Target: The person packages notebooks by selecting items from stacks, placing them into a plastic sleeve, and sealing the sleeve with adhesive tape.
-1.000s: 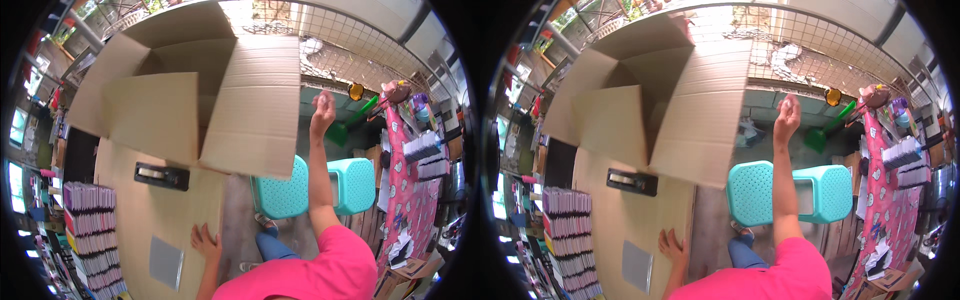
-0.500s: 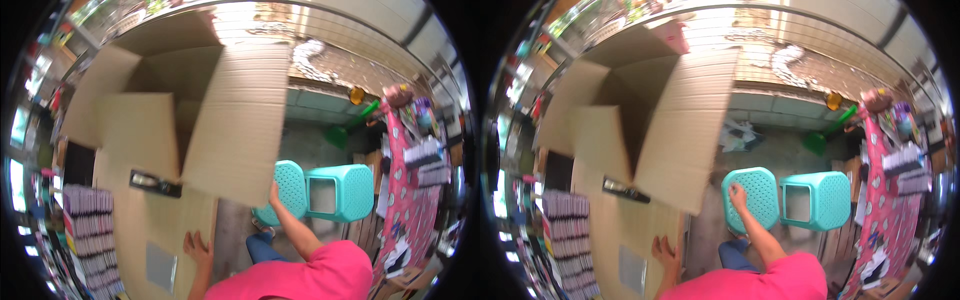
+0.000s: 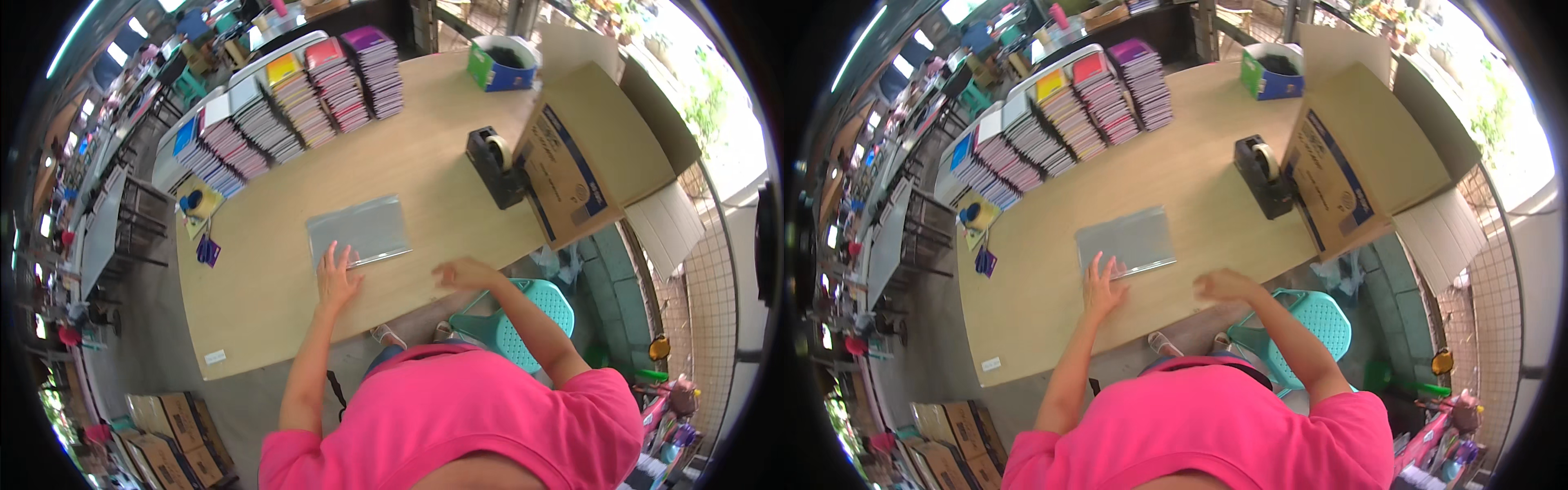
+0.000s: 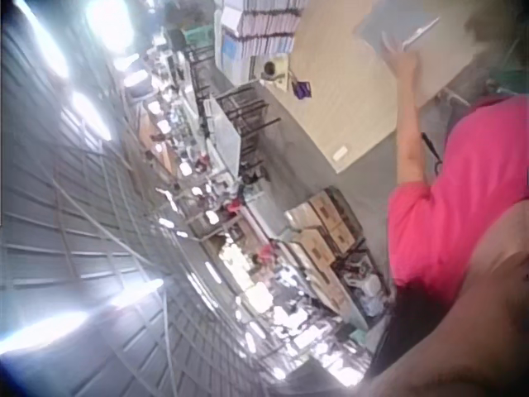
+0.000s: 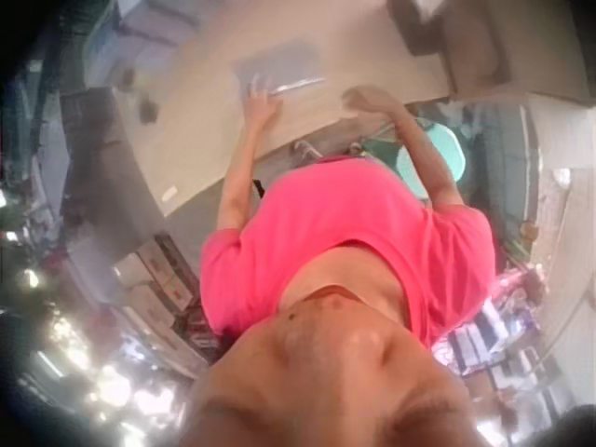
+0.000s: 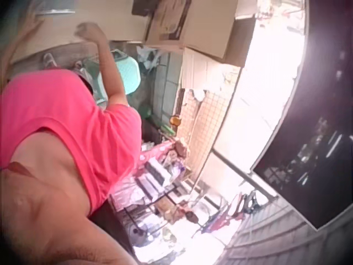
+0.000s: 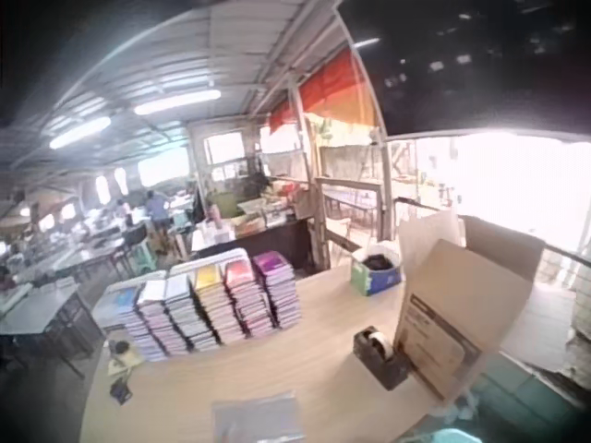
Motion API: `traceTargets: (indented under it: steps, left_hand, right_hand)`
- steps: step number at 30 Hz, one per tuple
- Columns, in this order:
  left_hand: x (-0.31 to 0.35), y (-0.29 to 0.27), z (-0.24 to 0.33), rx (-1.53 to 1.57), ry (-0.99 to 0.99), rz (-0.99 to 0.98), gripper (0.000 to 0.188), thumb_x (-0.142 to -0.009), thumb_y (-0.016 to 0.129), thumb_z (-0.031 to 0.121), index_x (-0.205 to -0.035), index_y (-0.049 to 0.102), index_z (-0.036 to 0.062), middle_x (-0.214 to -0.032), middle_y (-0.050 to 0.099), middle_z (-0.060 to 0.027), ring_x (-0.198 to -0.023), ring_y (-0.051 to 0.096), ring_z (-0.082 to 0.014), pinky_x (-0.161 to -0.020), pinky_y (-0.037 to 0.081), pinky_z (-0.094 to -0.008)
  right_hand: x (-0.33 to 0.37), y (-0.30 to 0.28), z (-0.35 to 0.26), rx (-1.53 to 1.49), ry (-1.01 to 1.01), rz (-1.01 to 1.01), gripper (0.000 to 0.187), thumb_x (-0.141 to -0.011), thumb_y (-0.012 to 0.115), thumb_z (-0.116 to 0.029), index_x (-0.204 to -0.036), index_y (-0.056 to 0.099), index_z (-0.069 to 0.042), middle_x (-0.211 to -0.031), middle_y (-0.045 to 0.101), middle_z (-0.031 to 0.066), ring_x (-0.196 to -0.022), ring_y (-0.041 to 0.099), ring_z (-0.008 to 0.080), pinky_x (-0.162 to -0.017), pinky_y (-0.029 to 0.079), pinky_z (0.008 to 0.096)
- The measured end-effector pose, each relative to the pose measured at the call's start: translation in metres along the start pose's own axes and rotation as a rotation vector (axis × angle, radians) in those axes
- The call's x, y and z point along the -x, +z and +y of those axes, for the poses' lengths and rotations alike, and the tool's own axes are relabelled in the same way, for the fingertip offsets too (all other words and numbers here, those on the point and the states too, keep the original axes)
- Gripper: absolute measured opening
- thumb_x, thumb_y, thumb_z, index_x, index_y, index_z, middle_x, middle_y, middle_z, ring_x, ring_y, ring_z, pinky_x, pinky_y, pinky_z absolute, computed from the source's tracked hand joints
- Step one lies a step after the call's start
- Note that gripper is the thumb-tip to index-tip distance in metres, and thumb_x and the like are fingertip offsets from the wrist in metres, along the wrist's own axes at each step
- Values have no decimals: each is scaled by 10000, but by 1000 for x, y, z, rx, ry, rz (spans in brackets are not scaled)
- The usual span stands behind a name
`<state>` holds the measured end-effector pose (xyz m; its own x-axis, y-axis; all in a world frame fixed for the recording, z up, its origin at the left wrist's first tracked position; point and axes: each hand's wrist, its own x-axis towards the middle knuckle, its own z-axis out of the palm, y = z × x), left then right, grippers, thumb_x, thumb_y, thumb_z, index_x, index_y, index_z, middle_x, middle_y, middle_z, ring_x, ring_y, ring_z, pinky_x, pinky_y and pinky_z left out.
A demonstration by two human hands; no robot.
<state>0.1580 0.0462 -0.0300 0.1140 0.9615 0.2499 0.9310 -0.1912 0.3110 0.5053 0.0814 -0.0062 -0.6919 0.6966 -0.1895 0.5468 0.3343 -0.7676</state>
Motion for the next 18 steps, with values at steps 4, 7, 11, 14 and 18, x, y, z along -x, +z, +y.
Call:
traceTargets:
  steps: [4,7,11,14,18]
  left_hand:
    - [-23,2,-23,55,128,-86,735,-700,828,249,-1348,516,100,-1441,391,-161,-1255,447,-373,-1027,405,-484]
    - [-38,17,-24,176,-50,-8,757,-715,824,237,-1371,472,100,-1423,392,-176,-1270,423,-390,-1029,401,-493]
    - [-36,34,-78,149,-543,232,819,-725,814,282,-1407,403,93,-1410,388,-213,-1302,376,-406,-1018,398,-522]
    - [-67,23,-107,173,-596,139,871,-723,810,320,-1435,364,90,-1411,392,-219,-1319,358,-405,-1021,383,-545]
    - [-115,9,-139,214,-109,-230,829,-721,800,322,-1426,419,112,-1390,452,-152,-1315,388,-347,-1038,371,-543]
  right_hand:
    - [-121,-5,11,30,226,232,351,-808,720,-248,-1106,676,-69,-1020,694,170,-994,662,347,-887,513,415]
    - [-194,5,-6,336,165,466,334,-761,743,-189,-1068,656,-92,-1159,627,129,-1203,517,359,-944,470,490]
    - [-259,3,-41,486,322,244,295,-724,735,-109,-1003,641,-114,-1199,581,125,-1277,410,360,-964,436,568]
    - [-265,13,-34,485,254,164,294,-682,726,-47,-948,627,-126,-1121,605,90,-1232,453,319,-1021,397,558]
    - [-257,12,-23,378,149,100,264,-687,685,-9,-903,607,-140,-964,638,12,-1128,545,248,-1059,354,563]
